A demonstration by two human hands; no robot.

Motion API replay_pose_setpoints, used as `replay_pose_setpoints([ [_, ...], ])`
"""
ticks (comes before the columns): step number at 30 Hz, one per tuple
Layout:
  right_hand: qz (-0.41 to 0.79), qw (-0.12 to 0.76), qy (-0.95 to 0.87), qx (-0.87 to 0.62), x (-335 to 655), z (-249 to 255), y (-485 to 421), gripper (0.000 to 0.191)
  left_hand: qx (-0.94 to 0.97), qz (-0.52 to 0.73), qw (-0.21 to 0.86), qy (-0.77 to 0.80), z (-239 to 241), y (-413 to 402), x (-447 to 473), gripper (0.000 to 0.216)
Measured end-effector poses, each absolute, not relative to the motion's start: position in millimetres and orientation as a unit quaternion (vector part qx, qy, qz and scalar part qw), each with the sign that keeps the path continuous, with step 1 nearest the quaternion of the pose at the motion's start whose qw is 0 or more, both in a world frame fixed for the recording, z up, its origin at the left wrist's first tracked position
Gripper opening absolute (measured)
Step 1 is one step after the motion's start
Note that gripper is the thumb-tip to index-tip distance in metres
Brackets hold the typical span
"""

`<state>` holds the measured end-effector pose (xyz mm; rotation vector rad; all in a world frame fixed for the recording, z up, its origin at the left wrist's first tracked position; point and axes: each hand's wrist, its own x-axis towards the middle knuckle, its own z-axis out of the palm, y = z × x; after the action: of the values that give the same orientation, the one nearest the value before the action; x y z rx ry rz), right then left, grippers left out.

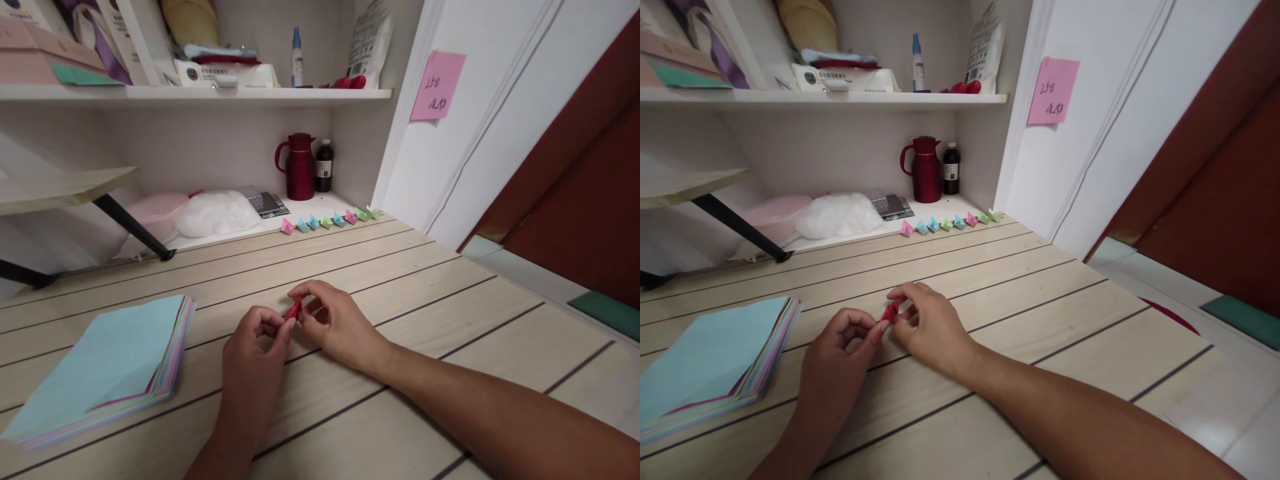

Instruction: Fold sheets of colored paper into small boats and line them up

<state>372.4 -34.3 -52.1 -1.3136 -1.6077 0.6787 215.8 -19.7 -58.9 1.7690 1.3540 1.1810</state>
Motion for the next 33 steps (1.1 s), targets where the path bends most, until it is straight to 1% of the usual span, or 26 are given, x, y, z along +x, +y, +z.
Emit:
replay_pose_setpoints([
  [4, 0.293, 0.457, -0.648, -0.535, 372, -54, -33, 0.031, 0.671, 0.449, 0.310, 0.502, -62, -19, 218, 0.017],
  [7, 0.271, 0.462, -0.654, -0.534, 373, -55, -33, 0.030, 0.659, 0.453, 0.300, 0.521, -60, -19, 216, 0.019],
  [11, 0.251, 0.469, -0.650, -0.543, 378, -58, -29, 0.029, 0.604, 0.475, 0.256, 0.587, -49, -15, 200, 0.026],
  [15, 0.253, 0.458, -0.644, -0.558, 382, -62, -22, 0.026, 0.568, 0.487, 0.209, 0.630, -48, 1, 177, 0.026],
  [19, 0.256, 0.434, -0.664, -0.553, 382, -67, -21, 0.030, 0.637, 0.406, 0.210, 0.620, -61, 11, 174, 0.038],
  [23, 0.272, 0.423, -0.673, -0.542, 380, -68, -23, 0.037, 0.722, 0.286, 0.138, 0.615, -69, 6, 186, 0.045],
  [25, 0.273, 0.415, -0.678, -0.542, 380, -67, -25, 0.039, 0.735, 0.248, 0.111, 0.621, -70, 1, 190, 0.043],
  [27, 0.269, 0.401, -0.688, -0.542, 379, -66, -26, 0.042, 0.741, 0.232, 0.098, 0.623, -70, -2, 192, 0.035],
  [30, 0.259, 0.383, -0.699, -0.545, 377, -64, -27, 0.045, 0.736, 0.226, 0.098, 0.631, -68, -4, 194, 0.018],
  [33, 0.256, 0.382, -0.695, -0.552, 377, -64, -26, 0.047, 0.736, 0.220, 0.116, 0.630, -64, -6, 197, 0.009],
])
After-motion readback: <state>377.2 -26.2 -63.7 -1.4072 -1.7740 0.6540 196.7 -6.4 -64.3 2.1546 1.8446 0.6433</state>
